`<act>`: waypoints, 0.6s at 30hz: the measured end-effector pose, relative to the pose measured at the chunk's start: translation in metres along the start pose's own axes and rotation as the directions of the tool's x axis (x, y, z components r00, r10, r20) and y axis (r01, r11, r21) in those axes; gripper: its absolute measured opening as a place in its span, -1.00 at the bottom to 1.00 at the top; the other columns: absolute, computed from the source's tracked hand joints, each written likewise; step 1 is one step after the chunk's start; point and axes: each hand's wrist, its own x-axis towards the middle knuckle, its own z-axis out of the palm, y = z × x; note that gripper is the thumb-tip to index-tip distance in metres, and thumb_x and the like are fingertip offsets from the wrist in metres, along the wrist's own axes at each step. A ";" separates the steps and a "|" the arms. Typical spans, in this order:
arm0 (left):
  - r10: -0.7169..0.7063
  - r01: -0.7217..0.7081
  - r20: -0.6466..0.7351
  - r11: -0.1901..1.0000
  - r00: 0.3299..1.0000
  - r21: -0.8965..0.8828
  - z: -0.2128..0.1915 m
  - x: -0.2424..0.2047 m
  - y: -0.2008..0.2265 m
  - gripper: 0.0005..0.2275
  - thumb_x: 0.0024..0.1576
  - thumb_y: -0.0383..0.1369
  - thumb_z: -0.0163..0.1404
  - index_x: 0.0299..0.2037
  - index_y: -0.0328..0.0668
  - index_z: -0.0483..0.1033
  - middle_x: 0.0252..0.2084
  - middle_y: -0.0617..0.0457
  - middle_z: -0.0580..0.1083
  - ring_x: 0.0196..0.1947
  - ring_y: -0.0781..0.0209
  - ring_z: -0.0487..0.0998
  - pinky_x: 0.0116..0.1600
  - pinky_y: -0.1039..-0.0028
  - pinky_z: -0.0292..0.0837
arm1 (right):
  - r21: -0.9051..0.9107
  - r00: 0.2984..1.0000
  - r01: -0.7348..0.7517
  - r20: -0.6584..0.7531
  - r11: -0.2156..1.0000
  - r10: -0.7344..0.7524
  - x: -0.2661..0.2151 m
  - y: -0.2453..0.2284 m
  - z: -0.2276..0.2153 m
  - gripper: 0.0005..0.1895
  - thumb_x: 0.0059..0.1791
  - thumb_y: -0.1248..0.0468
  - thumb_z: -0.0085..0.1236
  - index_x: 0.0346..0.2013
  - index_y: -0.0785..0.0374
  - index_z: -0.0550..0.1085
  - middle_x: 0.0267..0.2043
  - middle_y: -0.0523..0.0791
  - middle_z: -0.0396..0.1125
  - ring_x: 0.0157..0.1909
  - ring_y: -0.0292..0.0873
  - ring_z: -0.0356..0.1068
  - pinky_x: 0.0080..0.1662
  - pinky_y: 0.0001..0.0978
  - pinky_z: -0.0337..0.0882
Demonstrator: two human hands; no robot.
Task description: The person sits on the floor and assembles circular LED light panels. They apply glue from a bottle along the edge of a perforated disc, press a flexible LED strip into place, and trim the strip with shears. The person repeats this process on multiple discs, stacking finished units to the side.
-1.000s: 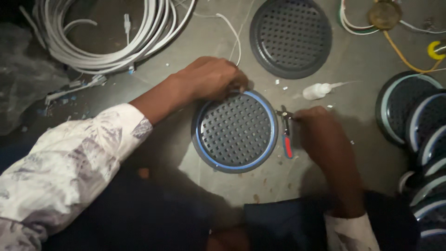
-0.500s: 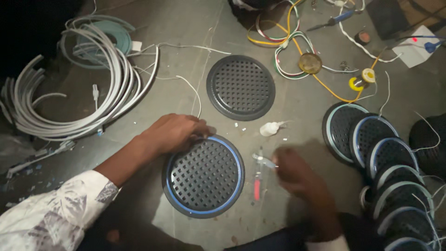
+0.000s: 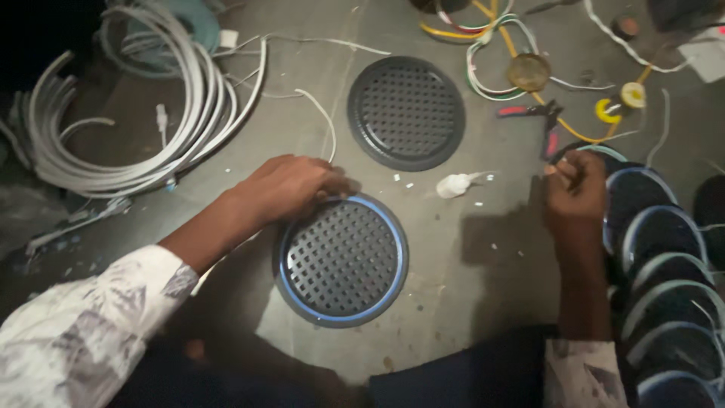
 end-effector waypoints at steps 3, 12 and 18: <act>-0.008 0.007 0.015 1.000 1.000 0.028 0.001 0.002 -0.002 -0.68 0.02 -0.44 0.10 -0.01 0.14 0.62 -0.11 0.06 0.57 -0.09 -0.04 0.60 -0.07 0.15 0.51 | 0.167 0.964 -0.004 0.262 0.986 -0.040 -0.005 -0.017 0.015 -0.57 0.08 0.43 0.14 0.24 0.35 0.33 0.02 -0.12 0.32 0.02 -0.27 0.35 0.12 -0.45 0.40; 0.133 -0.133 -0.058 0.991 0.989 0.004 0.008 0.003 -0.018 -0.79 0.03 -0.42 0.16 -0.15 0.10 0.62 -0.20 0.10 0.53 0.00 0.01 0.50 -0.05 0.14 0.47 | 0.011 0.845 -0.281 0.477 0.960 0.242 -0.032 -0.101 0.071 -0.59 0.03 0.37 0.17 0.17 0.39 0.40 0.05 -0.06 0.44 0.09 -0.25 0.43 0.10 -0.42 0.38; 0.143 -0.144 -0.074 0.990 0.987 0.003 0.015 0.008 -0.027 -0.76 0.00 -0.42 0.17 -0.14 0.14 0.63 -0.16 0.07 0.50 0.03 -0.02 0.48 -0.03 0.13 0.46 | 0.121 0.888 -0.083 0.460 0.989 0.018 -0.037 -0.120 0.074 -0.61 0.14 0.34 0.02 0.27 0.40 0.33 0.08 -0.07 0.39 0.12 -0.26 0.40 0.16 -0.43 0.35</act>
